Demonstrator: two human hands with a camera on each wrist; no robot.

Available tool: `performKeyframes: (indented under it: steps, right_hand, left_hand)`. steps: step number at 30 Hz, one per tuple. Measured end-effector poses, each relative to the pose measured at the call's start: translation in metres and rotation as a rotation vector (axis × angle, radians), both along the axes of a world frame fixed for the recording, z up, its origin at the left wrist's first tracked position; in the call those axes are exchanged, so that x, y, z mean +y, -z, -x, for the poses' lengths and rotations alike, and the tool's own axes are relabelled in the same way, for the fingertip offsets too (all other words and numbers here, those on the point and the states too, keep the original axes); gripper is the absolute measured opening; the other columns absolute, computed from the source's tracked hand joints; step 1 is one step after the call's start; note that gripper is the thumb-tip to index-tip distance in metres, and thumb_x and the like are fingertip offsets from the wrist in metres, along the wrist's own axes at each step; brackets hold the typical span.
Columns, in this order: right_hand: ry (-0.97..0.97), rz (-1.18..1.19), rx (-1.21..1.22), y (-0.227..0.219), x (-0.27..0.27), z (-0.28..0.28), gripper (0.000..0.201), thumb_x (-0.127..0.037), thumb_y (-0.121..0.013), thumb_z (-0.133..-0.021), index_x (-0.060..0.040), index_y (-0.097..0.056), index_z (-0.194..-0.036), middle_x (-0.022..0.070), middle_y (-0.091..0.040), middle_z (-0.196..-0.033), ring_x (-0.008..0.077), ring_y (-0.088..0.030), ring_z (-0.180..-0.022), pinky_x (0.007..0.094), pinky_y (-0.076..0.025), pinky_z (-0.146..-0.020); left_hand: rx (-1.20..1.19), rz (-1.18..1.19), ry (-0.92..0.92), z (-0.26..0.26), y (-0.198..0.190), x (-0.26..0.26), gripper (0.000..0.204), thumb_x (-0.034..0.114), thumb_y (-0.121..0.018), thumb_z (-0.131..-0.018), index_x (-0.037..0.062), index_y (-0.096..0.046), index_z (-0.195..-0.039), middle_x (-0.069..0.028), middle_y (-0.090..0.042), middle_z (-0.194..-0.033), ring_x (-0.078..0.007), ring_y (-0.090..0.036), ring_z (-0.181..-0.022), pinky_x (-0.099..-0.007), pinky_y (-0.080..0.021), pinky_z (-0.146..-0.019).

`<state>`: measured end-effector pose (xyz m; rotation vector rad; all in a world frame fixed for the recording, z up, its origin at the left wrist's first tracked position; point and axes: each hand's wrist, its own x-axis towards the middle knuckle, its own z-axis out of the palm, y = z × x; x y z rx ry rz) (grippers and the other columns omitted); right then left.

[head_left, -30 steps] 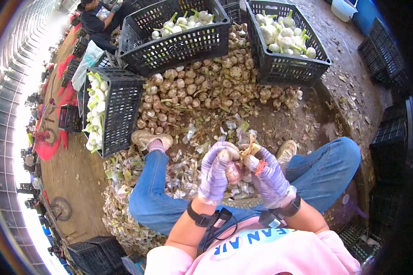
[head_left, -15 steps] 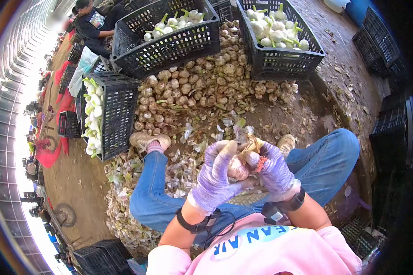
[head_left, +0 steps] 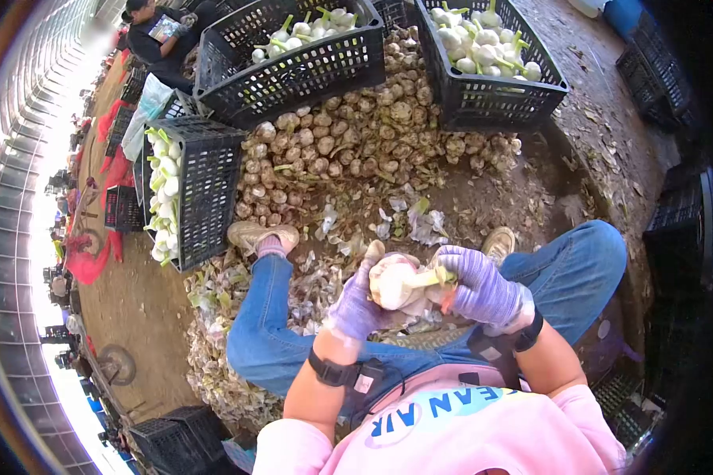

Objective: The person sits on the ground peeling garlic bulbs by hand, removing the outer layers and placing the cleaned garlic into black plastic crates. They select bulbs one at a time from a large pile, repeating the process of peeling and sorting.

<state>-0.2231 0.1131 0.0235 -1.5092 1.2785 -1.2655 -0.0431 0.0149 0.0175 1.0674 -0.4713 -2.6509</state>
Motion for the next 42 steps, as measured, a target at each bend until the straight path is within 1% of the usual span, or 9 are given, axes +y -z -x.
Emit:
performKeyframes:
  steps: [6,8,10,12,17,18,20,28,42]
  right_hand:
    - [0.277,-0.243,-0.467,0.005,0.011,-0.014,0.032,-0.013,-0.063,-0.082,0.0005,-0.054,-0.11,0.0068,-0.061,-0.093,0.0146,-0.058,-0.086,0.0271,-0.047,-0.078]
    - [0.014,-0.372,-1.378,0.001,0.016,-0.014,0.034,-0.019,-0.062,-0.084,-0.0007,-0.055,-0.111,0.008,-0.062,-0.1,0.0169,-0.06,-0.09,0.029,-0.047,-0.08]
    - [0.123,-0.286,-0.684,0.014,0.022,-0.016,0.04,-0.03,-0.062,-0.083,-0.0014,-0.055,-0.111,0.009,-0.062,-0.102,0.0211,-0.061,-0.092,0.0309,-0.047,-0.084]
    - [0.132,-0.546,-1.426,0.012,0.019,-0.018,0.046,-0.034,-0.062,-0.082,-0.0024,-0.052,-0.114,0.0111,-0.059,-0.107,0.0238,-0.059,-0.096,0.0331,-0.046,-0.088]
    - [0.478,-0.215,-1.543,0.008,0.001,-0.009,0.046,-0.028,-0.063,-0.083,-0.0018,-0.046,-0.116,0.0126,-0.054,-0.112,0.0248,-0.055,-0.104,0.0381,-0.046,-0.092]
    - [0.441,-0.273,-0.965,0.008,-0.002,0.011,0.04,-0.024,-0.063,-0.083,-0.0039,-0.048,-0.115,0.0117,-0.056,-0.107,0.0252,-0.056,-0.103,0.0379,-0.046,-0.091]
    - [0.233,-0.162,-1.166,0.031,-0.003,0.028,0.038,-0.017,-0.064,-0.083,-0.0054,-0.05,-0.117,0.0102,-0.058,-0.104,0.0221,-0.057,-0.101,0.0343,-0.046,-0.09]
    - [0.279,-0.258,-0.137,-0.011,0.006,-0.026,0.034,-0.015,-0.067,-0.077,0.0008,-0.059,-0.107,0.0162,-0.064,-0.096,0.0249,-0.062,-0.09,0.0322,-0.048,-0.08]
    - [0.426,-0.215,0.06,-0.002,0.002,-0.024,0.018,-0.006,-0.063,-0.074,-0.0004,-0.062,-0.09,0.018,-0.061,-0.078,0.03,-0.061,-0.072,0.0355,-0.048,-0.065]
  left_hand:
    - [-0.141,0.927,0.026,0.01,-0.002,0.022,0.072,0.054,-0.071,-0.069,0.0086,-0.046,-0.119,-0.0051,-0.056,-0.104,-0.0179,-0.058,-0.092,-0.0309,-0.049,-0.08]
    - [-0.084,0.557,0.052,0.006,-0.02,0.016,0.071,0.042,-0.079,-0.065,0.0065,-0.046,-0.117,-0.0049,-0.056,-0.1,-0.0161,-0.055,-0.093,-0.0298,-0.046,-0.085]
    - [0.089,0.516,0.065,0.002,-0.01,0.006,0.071,0.037,-0.081,-0.064,0.0032,-0.047,-0.117,-0.0058,-0.056,-0.101,-0.0155,-0.055,-0.094,-0.0288,-0.047,-0.084]
    - [0.029,0.588,0.086,0.004,-0.024,0.002,0.073,0.035,-0.081,-0.064,0.0018,-0.046,-0.118,-0.0066,-0.056,-0.103,-0.0159,-0.056,-0.096,-0.0289,-0.047,-0.083]
    - [0.042,0.618,0.143,-0.006,-0.025,-0.008,0.08,0.034,-0.083,-0.061,-0.0012,-0.045,-0.121,-0.0085,-0.057,-0.106,-0.0161,-0.056,-0.098,-0.0286,-0.048,-0.082]
    - [0.045,0.665,0.092,-0.008,-0.023,-0.005,0.079,0.032,-0.084,-0.06,0.0005,-0.045,-0.121,-0.0094,-0.056,-0.107,-0.0168,-0.056,-0.099,-0.0289,-0.048,-0.083]
    - [0.066,0.774,-0.004,-0.007,-0.021,-0.006,0.077,0.028,-0.086,-0.058,0.004,-0.045,-0.119,-0.0114,-0.055,-0.11,-0.018,-0.056,-0.099,-0.0293,-0.048,-0.084]
    - [-0.429,1.838,0.269,0.001,-0.042,0.005,0.072,0.013,-0.087,-0.049,0.0074,-0.05,-0.111,-0.0137,-0.05,-0.11,-0.0287,-0.054,-0.1,-0.036,-0.048,-0.083]
    - [-0.259,1.506,0.073,-0.003,-0.032,0.001,0.031,0.003,-0.071,-0.073,0.0077,-0.065,-0.103,-0.0103,-0.059,-0.105,-0.0212,-0.057,-0.098,-0.03,-0.048,-0.08]
